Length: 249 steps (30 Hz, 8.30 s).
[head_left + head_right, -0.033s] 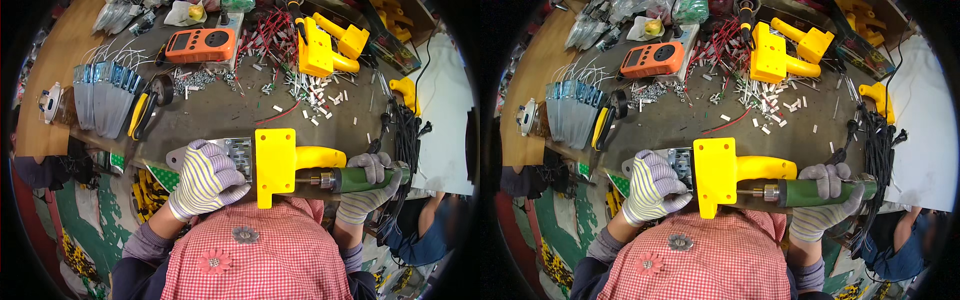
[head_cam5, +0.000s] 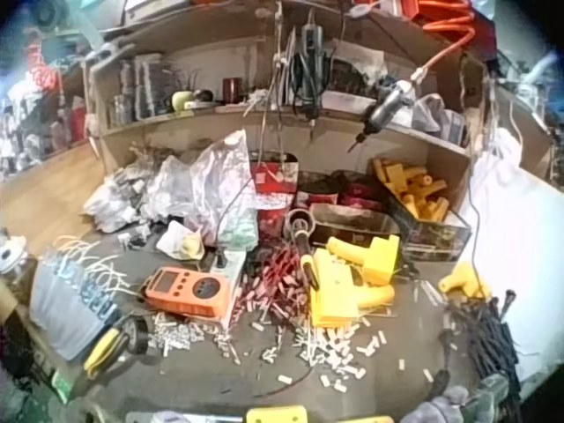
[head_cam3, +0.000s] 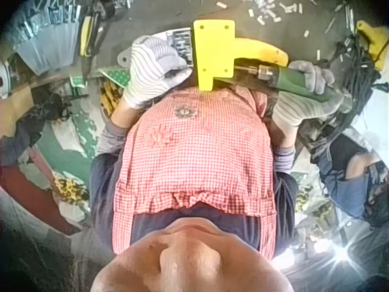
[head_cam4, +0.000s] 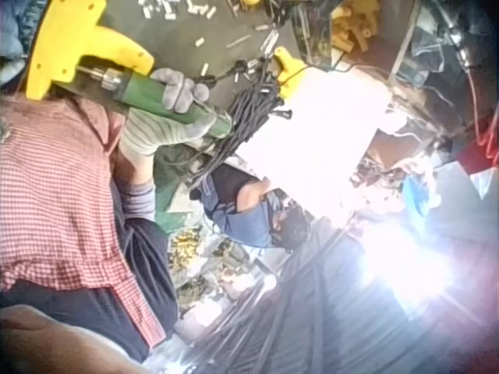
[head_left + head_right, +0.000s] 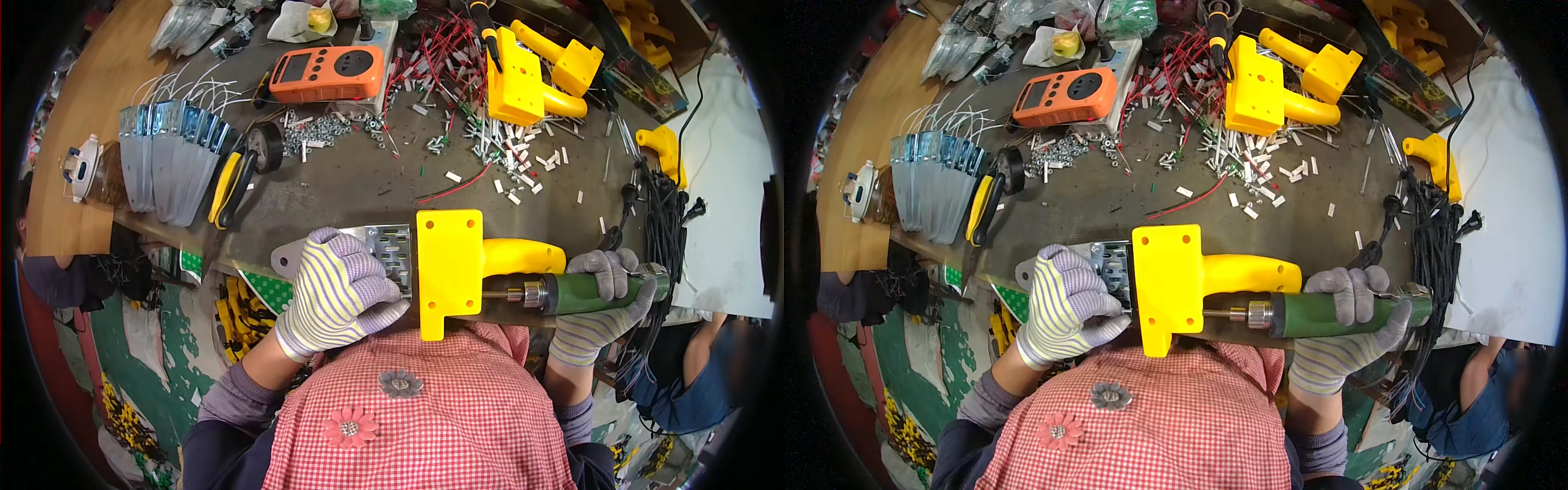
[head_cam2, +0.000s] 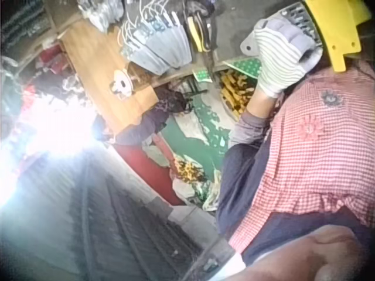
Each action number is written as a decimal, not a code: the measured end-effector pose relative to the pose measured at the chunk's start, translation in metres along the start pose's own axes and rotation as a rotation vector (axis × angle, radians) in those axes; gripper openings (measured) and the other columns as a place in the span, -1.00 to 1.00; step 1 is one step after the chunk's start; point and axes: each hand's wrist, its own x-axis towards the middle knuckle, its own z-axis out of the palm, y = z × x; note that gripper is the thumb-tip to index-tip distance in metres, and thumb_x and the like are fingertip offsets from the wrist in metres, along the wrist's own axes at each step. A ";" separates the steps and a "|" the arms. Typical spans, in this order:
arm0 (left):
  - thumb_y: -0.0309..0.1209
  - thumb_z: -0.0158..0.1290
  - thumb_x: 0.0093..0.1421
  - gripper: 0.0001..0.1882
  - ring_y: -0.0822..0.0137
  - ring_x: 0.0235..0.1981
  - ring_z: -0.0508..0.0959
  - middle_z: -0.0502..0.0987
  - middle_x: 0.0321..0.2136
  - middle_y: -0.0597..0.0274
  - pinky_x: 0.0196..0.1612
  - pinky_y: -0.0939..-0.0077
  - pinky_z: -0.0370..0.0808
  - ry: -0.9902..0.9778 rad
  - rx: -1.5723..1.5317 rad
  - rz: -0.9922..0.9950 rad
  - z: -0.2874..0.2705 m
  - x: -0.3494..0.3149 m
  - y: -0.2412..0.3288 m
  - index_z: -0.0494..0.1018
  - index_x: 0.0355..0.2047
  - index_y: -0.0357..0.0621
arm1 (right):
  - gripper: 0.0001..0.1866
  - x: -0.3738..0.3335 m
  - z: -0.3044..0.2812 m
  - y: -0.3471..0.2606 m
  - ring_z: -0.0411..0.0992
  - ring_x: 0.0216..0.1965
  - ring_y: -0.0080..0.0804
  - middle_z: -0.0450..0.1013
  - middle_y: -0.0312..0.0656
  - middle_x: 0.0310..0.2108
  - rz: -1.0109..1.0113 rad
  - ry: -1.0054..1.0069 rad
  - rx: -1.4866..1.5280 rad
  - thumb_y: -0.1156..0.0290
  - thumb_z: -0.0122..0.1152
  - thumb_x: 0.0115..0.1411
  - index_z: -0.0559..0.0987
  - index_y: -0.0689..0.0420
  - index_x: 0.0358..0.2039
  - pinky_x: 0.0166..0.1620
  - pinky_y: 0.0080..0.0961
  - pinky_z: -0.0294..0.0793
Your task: Assembling a yellow plastic housing with internal electrical wiring and components.
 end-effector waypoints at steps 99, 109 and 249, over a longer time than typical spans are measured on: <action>-0.30 0.08 0.13 -0.55 -0.05 -0.44 0.52 0.51 -0.46 -0.01 -0.33 0.09 0.45 0.057 0.264 -0.447 -0.060 -0.012 -0.061 0.47 0.03 -0.17 | -0.76 0.249 0.161 0.190 0.55 -0.21 -0.06 0.60 -0.12 -0.29 -0.143 -1.577 -2.489 0.42 0.25 0.11 0.67 -0.04 -0.17 -0.15 -0.25 0.54; -0.26 0.11 0.10 -0.53 -0.02 -0.40 0.52 0.51 -0.41 0.00 -0.32 0.11 0.47 0.011 0.263 -0.471 -0.061 -0.010 -0.058 0.47 0.00 -0.21 | -0.76 0.263 0.169 0.194 0.56 -0.22 -0.10 0.60 -0.11 -0.30 0.168 -1.594 -2.402 0.33 0.28 0.14 0.68 0.02 -0.16 -0.13 -0.28 0.53; -0.39 0.24 -0.11 -0.57 0.01 -0.17 0.49 0.49 -0.21 0.08 -0.06 0.12 0.44 0.394 0.141 -0.465 -0.031 -0.012 -0.051 0.55 -0.16 -0.14 | -0.74 0.124 0.141 0.191 0.52 -0.26 -0.14 0.51 -0.16 -0.32 0.191 -1.550 -2.411 0.17 0.26 0.14 0.53 0.08 -0.30 -0.25 -0.33 0.49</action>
